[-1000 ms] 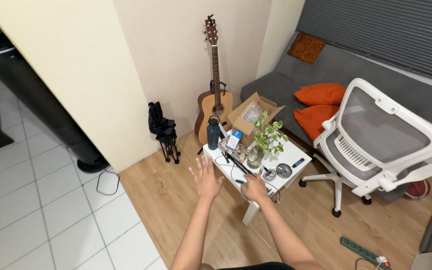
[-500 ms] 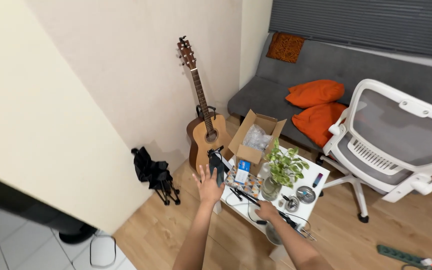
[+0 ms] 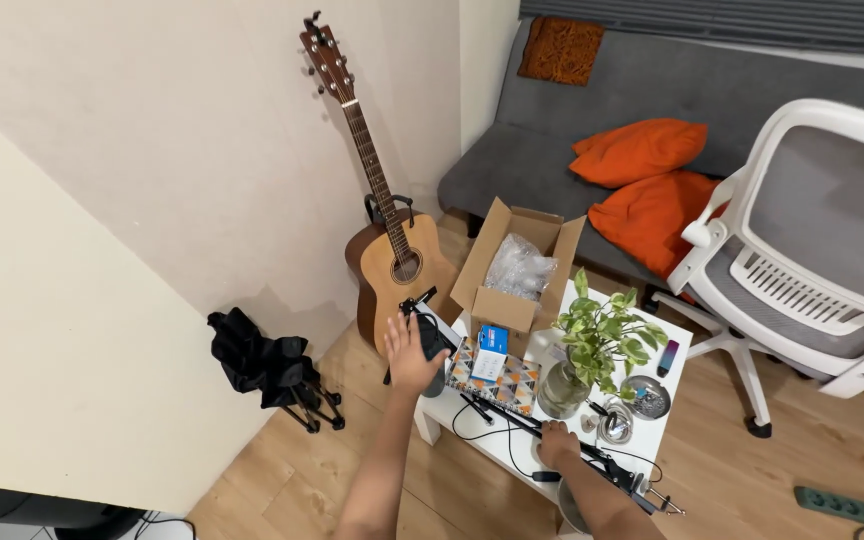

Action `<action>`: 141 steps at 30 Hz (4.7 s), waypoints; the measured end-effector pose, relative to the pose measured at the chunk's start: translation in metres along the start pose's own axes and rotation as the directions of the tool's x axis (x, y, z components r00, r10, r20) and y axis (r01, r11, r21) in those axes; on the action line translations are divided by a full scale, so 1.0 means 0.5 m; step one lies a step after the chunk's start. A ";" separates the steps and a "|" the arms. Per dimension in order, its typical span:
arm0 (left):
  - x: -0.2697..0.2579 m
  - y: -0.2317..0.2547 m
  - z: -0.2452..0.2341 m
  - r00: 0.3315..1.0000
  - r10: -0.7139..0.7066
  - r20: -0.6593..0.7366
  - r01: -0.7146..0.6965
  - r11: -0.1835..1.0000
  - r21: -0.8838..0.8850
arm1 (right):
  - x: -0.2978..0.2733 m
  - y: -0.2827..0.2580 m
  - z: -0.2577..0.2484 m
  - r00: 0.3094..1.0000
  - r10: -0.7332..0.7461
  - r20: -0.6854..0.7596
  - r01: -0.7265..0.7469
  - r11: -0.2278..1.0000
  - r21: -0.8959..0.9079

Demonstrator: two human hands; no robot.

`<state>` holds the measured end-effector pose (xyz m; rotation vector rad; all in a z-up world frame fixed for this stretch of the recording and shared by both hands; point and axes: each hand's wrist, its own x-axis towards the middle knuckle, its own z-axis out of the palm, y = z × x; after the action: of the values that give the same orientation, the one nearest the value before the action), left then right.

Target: Installing an articulated monitor arm onto a wooden shelf attached to a desk next to a television.

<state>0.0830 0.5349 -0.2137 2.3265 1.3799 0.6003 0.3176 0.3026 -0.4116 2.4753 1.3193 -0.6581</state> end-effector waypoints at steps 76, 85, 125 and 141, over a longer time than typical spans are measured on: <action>0.055 0.059 0.008 0.965 -0.144 0.218 0.149 0.989 -0.009 | -0.294 -0.001 -0.506 0.984 0.010 -0.176 0.085 0.846 0.526; 0.002 0.089 -0.036 0.948 -0.122 0.295 0.161 0.980 -0.113 | -0.421 -0.012 -0.639 0.979 0.125 -0.161 0.032 0.687 0.726; -0.054 0.784 -0.160 0.841 0.537 -0.066 -0.419 0.568 -0.708 | -0.860 0.357 -0.649 0.453 0.601 -0.658 0.323 0.578 0.750; -0.421 1.004 -0.038 0.785 0.581 0.214 -0.405 0.743 -0.533 | -1.129 0.592 -0.424 0.198 0.736 -0.648 0.736 0.325 0.594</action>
<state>0.3485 0.1225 0.0237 2.2360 0.3558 0.5225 0.3470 -0.1745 0.0606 4.4412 1.2429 1.0861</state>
